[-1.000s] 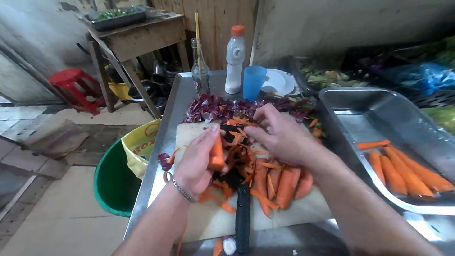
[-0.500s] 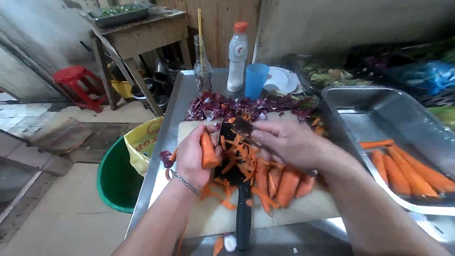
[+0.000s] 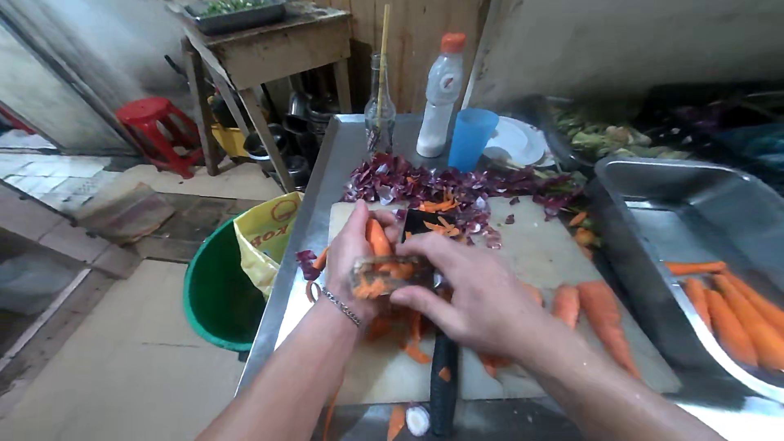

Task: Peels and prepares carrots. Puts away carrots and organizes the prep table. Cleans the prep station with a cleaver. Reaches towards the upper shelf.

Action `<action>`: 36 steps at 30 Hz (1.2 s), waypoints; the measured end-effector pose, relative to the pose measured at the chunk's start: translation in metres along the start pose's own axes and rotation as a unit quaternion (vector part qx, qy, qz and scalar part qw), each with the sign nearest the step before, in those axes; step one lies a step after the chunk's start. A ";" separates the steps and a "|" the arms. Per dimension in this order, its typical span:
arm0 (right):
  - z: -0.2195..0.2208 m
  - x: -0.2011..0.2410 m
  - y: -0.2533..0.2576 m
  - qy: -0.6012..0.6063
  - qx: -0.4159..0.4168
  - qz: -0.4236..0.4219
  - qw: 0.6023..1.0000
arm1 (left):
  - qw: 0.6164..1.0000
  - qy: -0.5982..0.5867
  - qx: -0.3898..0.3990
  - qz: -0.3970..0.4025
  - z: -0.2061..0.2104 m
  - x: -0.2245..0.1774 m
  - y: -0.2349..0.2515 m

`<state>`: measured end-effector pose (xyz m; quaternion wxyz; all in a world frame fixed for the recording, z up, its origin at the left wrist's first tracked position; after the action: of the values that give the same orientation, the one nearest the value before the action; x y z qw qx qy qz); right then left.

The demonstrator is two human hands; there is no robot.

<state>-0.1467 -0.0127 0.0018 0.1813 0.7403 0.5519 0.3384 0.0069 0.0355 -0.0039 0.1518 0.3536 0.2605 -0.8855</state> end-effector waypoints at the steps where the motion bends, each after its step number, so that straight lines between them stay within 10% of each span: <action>1: -0.001 -0.004 0.000 0.007 -0.004 0.008 1.000 | 1.000 -0.007 -0.004 -0.012 0.003 -0.001 -0.004; 16: -0.006 -0.009 -0.001 0.106 0.012 0.048 0.993 | 0.982 0.103 0.154 0.041 -0.008 0.006 -0.007; 29: -0.010 -0.038 0.002 0.051 -0.015 0.064 0.997 | 0.988 0.115 0.105 0.002 0.004 0.003 -0.017; 36: -0.034 -0.060 0.011 0.066 0.018 0.226 0.972 | 0.983 0.162 0.082 0.007 0.006 0.008 -0.015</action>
<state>-0.1730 -0.0767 0.0150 0.0502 0.8249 0.3872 0.4088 -0.0087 0.0437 0.0001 0.0849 0.5053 0.2059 -0.8337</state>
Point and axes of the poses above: each hand's wrist, its own y-axis towards the middle knuckle, its own z-axis out of the palm, x = y × z, the point moved 1 cm from there along y, towards the middle knuckle, and after that the axes turned 7 degrees about -x, right-handed, at the moved point
